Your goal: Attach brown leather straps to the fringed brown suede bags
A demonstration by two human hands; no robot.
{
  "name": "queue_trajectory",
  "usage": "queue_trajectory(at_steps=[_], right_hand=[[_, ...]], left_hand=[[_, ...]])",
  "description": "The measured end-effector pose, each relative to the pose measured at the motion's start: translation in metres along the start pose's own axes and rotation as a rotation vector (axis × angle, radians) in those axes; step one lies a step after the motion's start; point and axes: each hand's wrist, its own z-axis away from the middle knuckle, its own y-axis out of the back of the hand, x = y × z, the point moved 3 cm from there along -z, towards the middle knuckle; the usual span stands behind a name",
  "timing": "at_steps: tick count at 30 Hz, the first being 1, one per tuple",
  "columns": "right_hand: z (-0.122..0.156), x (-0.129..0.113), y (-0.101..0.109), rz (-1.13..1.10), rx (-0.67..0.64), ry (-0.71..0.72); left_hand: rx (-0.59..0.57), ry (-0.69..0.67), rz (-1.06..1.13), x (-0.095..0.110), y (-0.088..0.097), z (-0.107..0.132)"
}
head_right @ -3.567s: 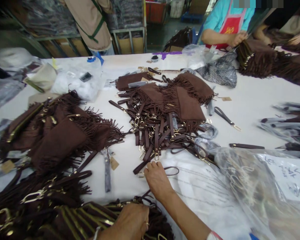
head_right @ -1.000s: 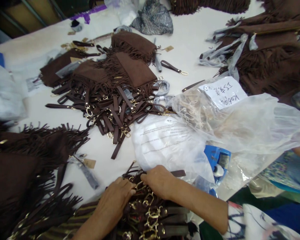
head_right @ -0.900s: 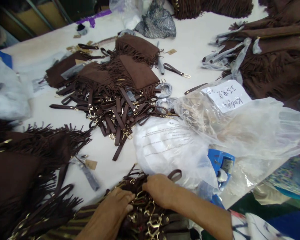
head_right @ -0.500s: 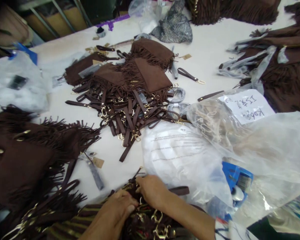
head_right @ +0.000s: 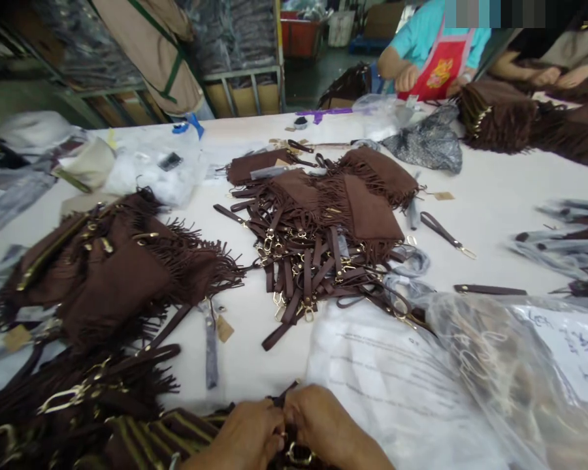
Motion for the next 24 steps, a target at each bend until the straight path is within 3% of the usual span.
queue_trajectory(at_steps=[3,6,10,14,17,21,24], right_hand=[[-0.047,-0.013,0.02,0.341,0.293,0.025],[-0.095,-0.031,0.018,0.587,0.426,-0.043],[-0.122,-0.045,-0.006,0.668,0.429,-0.121],[-0.113,-0.048,-0.025,0.672,0.266,0.146],[-0.108,-0.048,-0.02,0.662,0.186,0.307],[-0.125,-0.054,-0.003,0.697,0.275,0.282],[-0.146,-0.063,-0.012,0.723,0.267,0.288]], left_hand=[[0.045,-0.022,-0.015,-0.002,-0.002,-0.001],[0.054,-0.019,0.007,-0.003,0.0,-0.001],[0.029,-0.043,0.026,-0.005,-0.002,-0.004],[0.103,-0.099,0.081,-0.006,-0.009,-0.009],[0.132,-0.152,0.051,-0.007,-0.014,-0.011],[0.076,-0.122,-0.048,-0.011,-0.018,-0.013],[0.081,-0.113,0.013,-0.013,-0.017,-0.011]])
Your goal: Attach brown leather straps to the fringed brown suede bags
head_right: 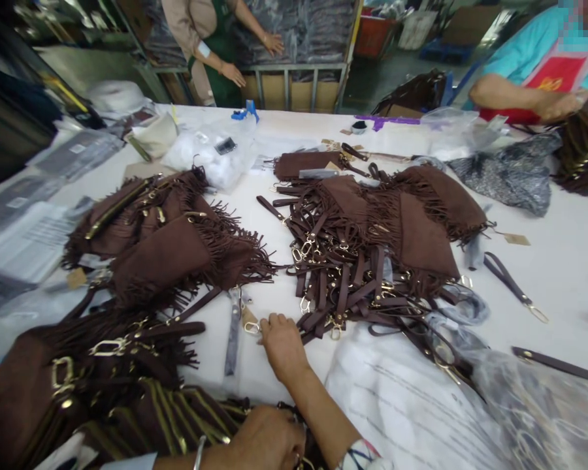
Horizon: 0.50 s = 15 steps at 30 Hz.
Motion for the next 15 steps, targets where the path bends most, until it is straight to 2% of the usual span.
queue_trajectory(at_steps=[4,7,10,12,15], right_hand=[[-0.01,-0.014,-0.012,-0.016,-0.012,-0.038],[0.01,-0.014,-0.002,-0.067,-0.014,-0.067],[0.058,-0.005,0.023,-0.096,-0.022,-0.129],[0.099,0.003,0.04,-0.12,-0.052,-0.233],[0.157,0.013,0.046,-0.292,-0.148,-0.423]], left_hand=[[0.069,-0.015,0.067,0.0,0.004,0.006],[0.104,0.013,0.128,0.002,0.008,0.011],[0.123,0.087,0.16,0.003,0.012,0.015],[0.126,0.094,0.155,0.003,0.012,0.015],[0.14,0.072,0.16,0.002,0.011,0.015]])
